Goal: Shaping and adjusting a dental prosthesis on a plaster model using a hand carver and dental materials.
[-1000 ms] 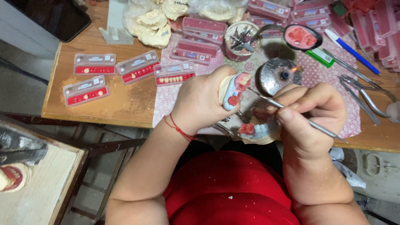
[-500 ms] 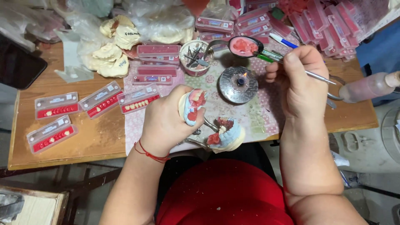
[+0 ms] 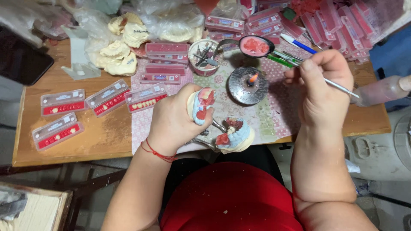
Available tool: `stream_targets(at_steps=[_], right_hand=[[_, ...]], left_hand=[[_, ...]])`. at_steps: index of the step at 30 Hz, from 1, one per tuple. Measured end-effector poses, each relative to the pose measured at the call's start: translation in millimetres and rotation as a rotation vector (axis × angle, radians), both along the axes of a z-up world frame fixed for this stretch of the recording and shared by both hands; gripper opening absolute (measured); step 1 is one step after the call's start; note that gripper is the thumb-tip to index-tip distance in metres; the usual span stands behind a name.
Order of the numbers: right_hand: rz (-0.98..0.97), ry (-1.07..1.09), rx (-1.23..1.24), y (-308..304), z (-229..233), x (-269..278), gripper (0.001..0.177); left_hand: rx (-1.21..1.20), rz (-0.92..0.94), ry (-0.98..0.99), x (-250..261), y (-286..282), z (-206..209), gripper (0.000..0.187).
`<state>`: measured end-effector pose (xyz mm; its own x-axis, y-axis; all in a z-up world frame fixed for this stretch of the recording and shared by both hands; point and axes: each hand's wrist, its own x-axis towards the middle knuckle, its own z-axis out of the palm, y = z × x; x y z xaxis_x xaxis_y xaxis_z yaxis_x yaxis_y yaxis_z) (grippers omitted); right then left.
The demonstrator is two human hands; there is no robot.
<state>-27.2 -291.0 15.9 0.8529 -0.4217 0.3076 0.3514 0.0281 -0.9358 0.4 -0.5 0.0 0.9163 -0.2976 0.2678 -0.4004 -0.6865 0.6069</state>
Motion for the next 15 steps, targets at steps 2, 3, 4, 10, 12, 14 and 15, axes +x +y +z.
stream_targets(at_steps=[2, 3, 4, 10, 12, 14, 15], right_hand=[[0.013, -0.009, -0.033, 15, 6, -9, 0.020], [0.016, -0.023, -0.066, 22, 9, -13, 0.019], [0.033, -0.021, -0.064, 31, 9, -20, 0.019], [0.499, -0.075, -0.156, 70, 13, -35, 0.016], [0.455, -0.092, -0.113, 73, 3, -34, 0.017], [0.461, -0.107, -0.179, 72, 0, -32, 0.016], [0.459, -0.123, -0.244, 72, -1, -32, 0.015]], left_hand=[[0.005, 0.012, -0.016, 1, -1, -3, 0.032], [0.009, 0.013, -0.035, 1, 0, -4, 0.034], [0.011, 0.030, -0.032, 1, 1, -4, 0.034], [-0.026, -0.010, -0.062, 1, 3, -4, 0.039], [-0.024, -0.058, -0.003, 2, 5, -3, 0.042], [-0.009, -0.058, 0.035, 2, 5, 3, 0.043], [0.008, -0.065, 0.072, 2, 6, 5, 0.045]])
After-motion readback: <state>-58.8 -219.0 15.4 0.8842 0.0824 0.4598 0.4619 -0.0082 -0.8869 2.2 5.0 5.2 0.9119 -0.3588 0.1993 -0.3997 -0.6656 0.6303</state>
